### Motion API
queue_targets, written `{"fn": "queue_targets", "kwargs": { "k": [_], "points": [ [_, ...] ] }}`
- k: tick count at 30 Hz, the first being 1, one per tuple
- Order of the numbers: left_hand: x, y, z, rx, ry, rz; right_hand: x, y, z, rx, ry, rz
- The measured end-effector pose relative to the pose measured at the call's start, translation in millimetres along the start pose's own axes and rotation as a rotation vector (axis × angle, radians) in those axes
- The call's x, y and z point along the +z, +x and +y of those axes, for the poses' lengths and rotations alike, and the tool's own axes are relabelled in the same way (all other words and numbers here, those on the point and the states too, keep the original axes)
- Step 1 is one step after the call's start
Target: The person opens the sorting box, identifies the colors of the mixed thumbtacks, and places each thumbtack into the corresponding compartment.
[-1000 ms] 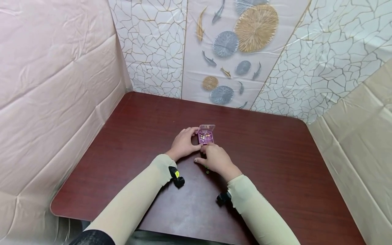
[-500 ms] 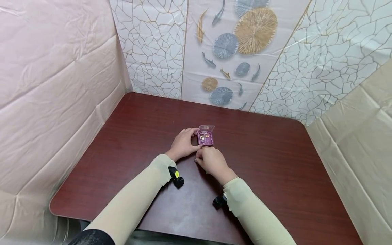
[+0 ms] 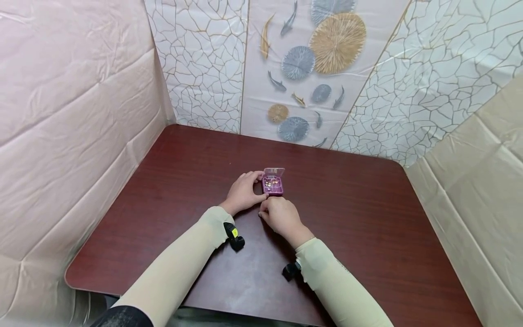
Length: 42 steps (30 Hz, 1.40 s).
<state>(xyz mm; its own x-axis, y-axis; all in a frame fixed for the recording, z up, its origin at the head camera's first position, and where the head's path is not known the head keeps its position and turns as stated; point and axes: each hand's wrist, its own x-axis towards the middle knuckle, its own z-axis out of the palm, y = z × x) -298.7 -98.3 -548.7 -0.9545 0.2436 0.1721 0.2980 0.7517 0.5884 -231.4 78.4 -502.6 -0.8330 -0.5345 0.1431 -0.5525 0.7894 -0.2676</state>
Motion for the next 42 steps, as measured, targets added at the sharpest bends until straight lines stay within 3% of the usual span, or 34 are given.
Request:
{"fn": "queue_targets", "kwargs": {
  "k": [13, 17, 20, 25, 28, 35, 42],
  "points": [
    [3.1, -5.5, -2.7, -0.013, -0.01, 0.008, 8.3, -7.9, -0.4, -0.008, -0.05, 0.032],
    [2.7, -6.0, -0.9, -0.014, -0.005, 0.003, 2.5, -7.9, 5.7, 0.009, -0.053, 0.042],
    [3.1, -5.8, -0.2, -0.015, 0.001, -0.002, -6.1, -5.9, 16.1, 0.093, -0.017, 0.07],
    [3.2, -5.2, 0.1, -0.016, 0.013, -0.011, -18.6, -2.8, 42.5, 0.319, 0.043, 0.132],
    [2.2, -4.3, 0.6, -0.011, 0.018, -0.008, -20.4, 0.3, 57.5, 0.393, 0.09, 0.114],
    [-0.3, -3.6, 3.6, -0.019, 0.004, -0.006, -9.8, 15.8, 71.7, 0.311, 0.268, -0.038],
    [-2.2, -2.0, 4.0, -0.025, -0.005, -0.002, -6.4, 26.4, 72.5, 0.271, 0.261, -0.023]
  ]
}}
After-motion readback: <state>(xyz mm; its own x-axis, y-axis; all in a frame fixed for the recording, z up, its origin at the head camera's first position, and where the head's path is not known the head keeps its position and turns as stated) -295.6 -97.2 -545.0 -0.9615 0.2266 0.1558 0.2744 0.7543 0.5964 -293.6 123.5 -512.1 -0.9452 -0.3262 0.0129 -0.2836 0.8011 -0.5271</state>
